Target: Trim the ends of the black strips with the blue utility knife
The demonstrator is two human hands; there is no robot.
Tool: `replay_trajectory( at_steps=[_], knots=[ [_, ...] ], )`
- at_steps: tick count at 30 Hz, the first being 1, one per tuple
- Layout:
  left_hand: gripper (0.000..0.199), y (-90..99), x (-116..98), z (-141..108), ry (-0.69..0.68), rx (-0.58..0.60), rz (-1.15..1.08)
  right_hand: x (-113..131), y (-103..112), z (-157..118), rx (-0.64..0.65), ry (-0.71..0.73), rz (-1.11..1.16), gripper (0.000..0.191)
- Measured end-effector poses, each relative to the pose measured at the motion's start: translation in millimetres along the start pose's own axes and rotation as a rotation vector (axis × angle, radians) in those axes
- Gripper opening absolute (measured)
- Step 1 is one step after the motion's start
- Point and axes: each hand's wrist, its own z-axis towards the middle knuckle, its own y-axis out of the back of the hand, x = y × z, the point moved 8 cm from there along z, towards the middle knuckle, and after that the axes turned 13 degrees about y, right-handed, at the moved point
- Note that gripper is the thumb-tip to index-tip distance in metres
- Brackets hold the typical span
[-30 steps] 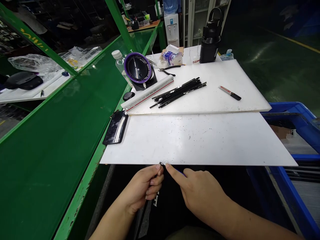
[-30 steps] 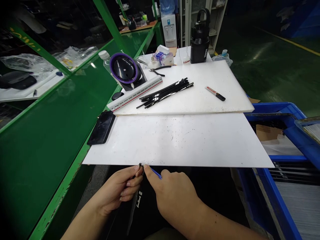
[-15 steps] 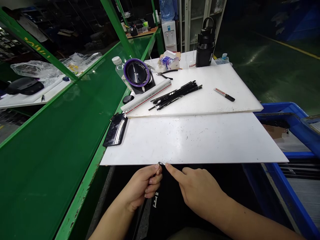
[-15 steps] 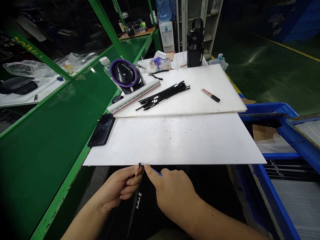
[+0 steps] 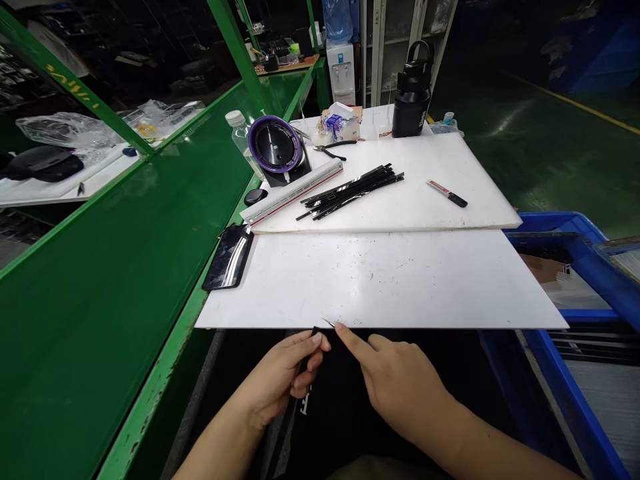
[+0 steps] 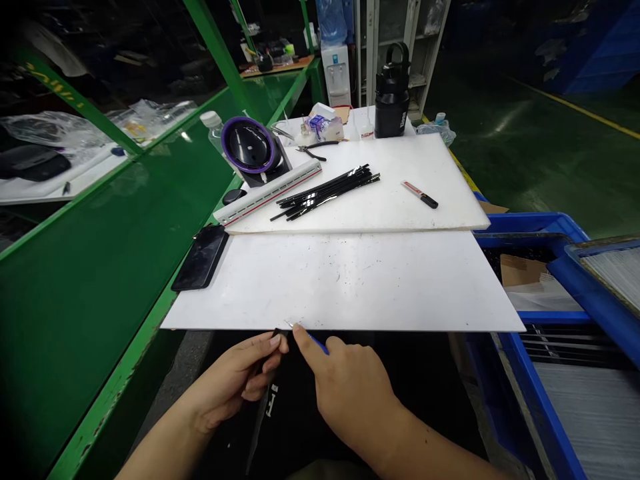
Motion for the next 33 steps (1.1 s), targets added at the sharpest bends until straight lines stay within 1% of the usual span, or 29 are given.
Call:
replay_trajectory(
  at_steps=[4, 6, 11, 17, 24, 33],
  knots=[
    [0.038, -3.3, 1.1, 2.1, 0.067, 0.069, -0.112, -2.8, 1.7, -0.3, 0.004, -0.010, 0.041, 0.064],
    [0.040, -1.6, 0.5, 3.3, 0.082, 0.071, -0.139, -1.9, 2.3, 0.5, 0.002, -0.001, 0.050, 0.065],
    [0.035, 0.3, -0.4, 4.0, 0.067, 0.061, -0.128, -1.3, 3.4, 1.4, -0.005, -0.006, 0.068, 0.063],
    [0.030, 0.2, 1.7, 4.3, 0.104, 0.034, -0.163, 3.0, 5.0, 2.3, -0.006, 0.023, 0.074, 0.062],
    [0.028, -5.2, -3.9, 0.8, 0.039, 0.069, -0.083, 4.9, 5.4, 2.7, 0.008, 0.034, 0.078, 0.065],
    [0.029, -6.3, -7.9, -3.3, -0.016, 0.003, 0.013, 10.2, 10.0, 2.5, 0.004, 0.058, 0.035, 0.072]
  ],
)
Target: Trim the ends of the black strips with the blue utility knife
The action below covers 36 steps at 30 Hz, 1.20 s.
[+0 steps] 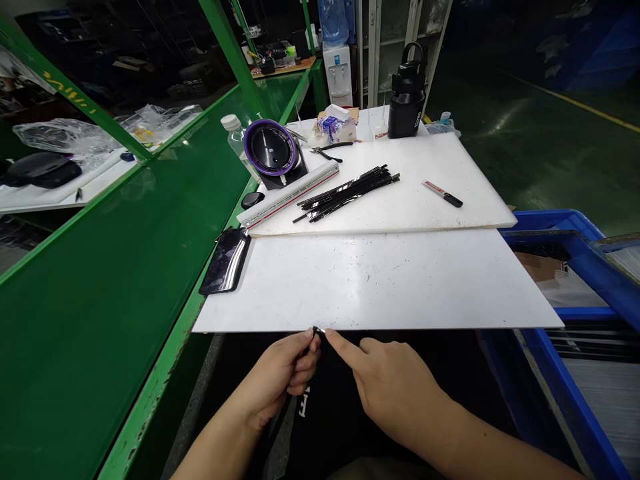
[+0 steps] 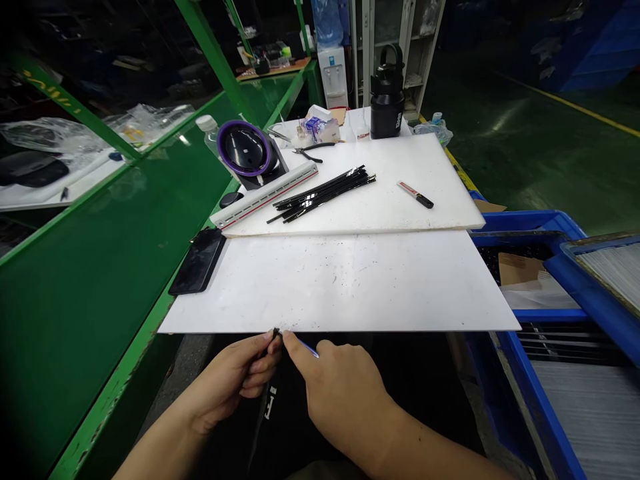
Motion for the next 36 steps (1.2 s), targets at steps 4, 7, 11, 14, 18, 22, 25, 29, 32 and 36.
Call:
replay_trajectory(
  at_steps=[4, 7, 11, 14, 18, 22, 25, 29, 32, 36],
  knots=[
    [0.029, 1.0, -0.2, -0.9, -0.009, -0.029, 0.032, 1.3, 2.4, -0.4, 0.023, 0.008, -0.068, 0.076],
    [0.031, 0.8, -1.2, -0.9, -0.017, -0.046, 0.051, 3.5, 2.9, 0.1, 0.050, 0.018, -0.087, 0.077],
    [0.031, -1.1, -3.0, -2.0, -0.021, -0.061, 0.061, 5.0, 3.0, 0.5, 0.064, 0.015, -0.088, 0.077],
    [0.030, -2.4, -3.9, -3.5, -0.019, -0.073, 0.058, 6.0, 4.4, 0.8, 0.053, 0.016, -0.084, 0.077],
    [0.030, -3.0, -3.6, -4.1, -0.021, -0.078, 0.053, 7.2, 6.0, 0.8, 0.040, 0.013, -0.092, 0.079],
    [0.029, -1.5, -2.4, -3.7, -0.024, -0.082, 0.057, 8.8, 4.3, -1.2, 0.028, 0.014, -0.126, 0.079],
    [0.030, -0.7, -1.8, -3.7, -0.022, -0.089, 0.073, 8.4, 1.4, -2.2, 0.026, 0.013, -0.151, 0.079],
    [0.030, -2.3, -2.7, -4.2, -0.030, -0.090, 0.087, 6.8, 2.6, -2.6, -0.001, 0.008, -0.134, 0.078],
    [0.030, -3.0, -3.7, -3.9, -0.038, -0.090, 0.085, 6.7, 3.7, -3.0, -0.012, 0.004, -0.107, 0.077],
    [0.031, -1.6, -3.2, -2.8, -0.038, -0.098, 0.086, 6.4, 3.0, -3.8, -0.016, -0.012, -0.107, 0.077]
  ],
)
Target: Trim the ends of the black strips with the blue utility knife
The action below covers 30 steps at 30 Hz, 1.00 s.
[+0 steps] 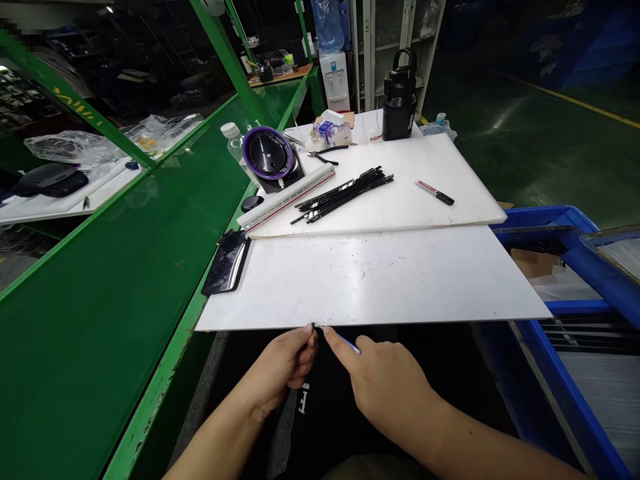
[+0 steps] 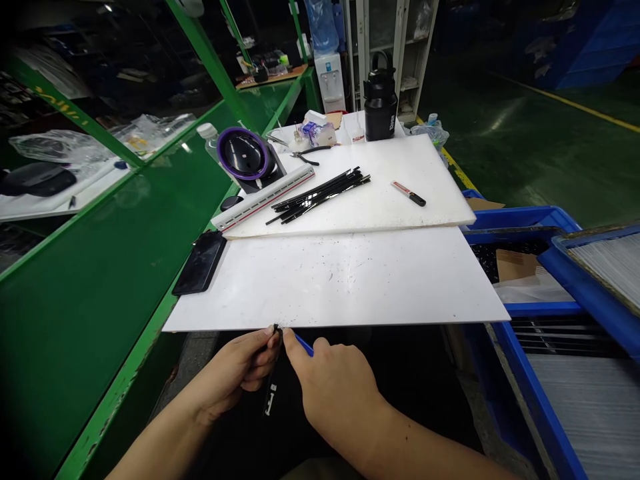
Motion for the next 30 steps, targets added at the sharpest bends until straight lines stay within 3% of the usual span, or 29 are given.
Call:
replay_trajectory(
  at_steps=[8, 13, 16, 19, 21, 23, 26, 28, 30],
  knots=[
    [0.031, 1.2, 1.2, 1.0, -0.007, 0.006, -0.007, 5.0, -4.6, 2.6, 0.044, 0.019, -0.050, 0.079],
    [0.028, 2.1, 4.6, 1.0, 0.050, 0.089, -0.116, 2.2, -7.3, -1.5, 0.006, 0.029, -0.061, 0.074],
    [0.026, -2.8, 5.4, -4.6, 0.080, 0.178, -0.207, -17.2, 6.4, -11.0, -0.186, 0.039, 0.085, 0.066],
    [0.024, -12.1, 5.0, -12.5, 0.107, 0.265, -0.297, -58.0, 33.8, -25.9, -0.477, -0.004, 0.217, 0.068],
    [0.024, -18.2, 3.9, -17.1, 0.109, 0.296, -0.318, -90.3, 51.1, -36.1, -0.646, -0.075, 0.164, 0.067],
    [0.025, -23.2, 2.1, -21.0, 0.093, 0.307, -0.307, -116.3, 59.2, -39.4, -0.712, -0.116, 0.083, 0.066],
    [0.030, -23.2, -4.8, -25.2, -0.013, 0.198, -0.153, -140.6, 54.2, -30.4, -0.640, -0.143, 0.049, 0.062],
    [0.032, -16.3, -17.5, -30.0, -0.175, -0.038, 0.107, -144.8, 51.3, -24.5, -0.607, -0.141, 0.048, 0.053],
    [0.027, -12.8, -39.9, -44.5, -0.426, -0.359, 0.386, -141.6, 53.0, -23.0, -0.617, -0.136, 0.055, 0.043]
  ],
)
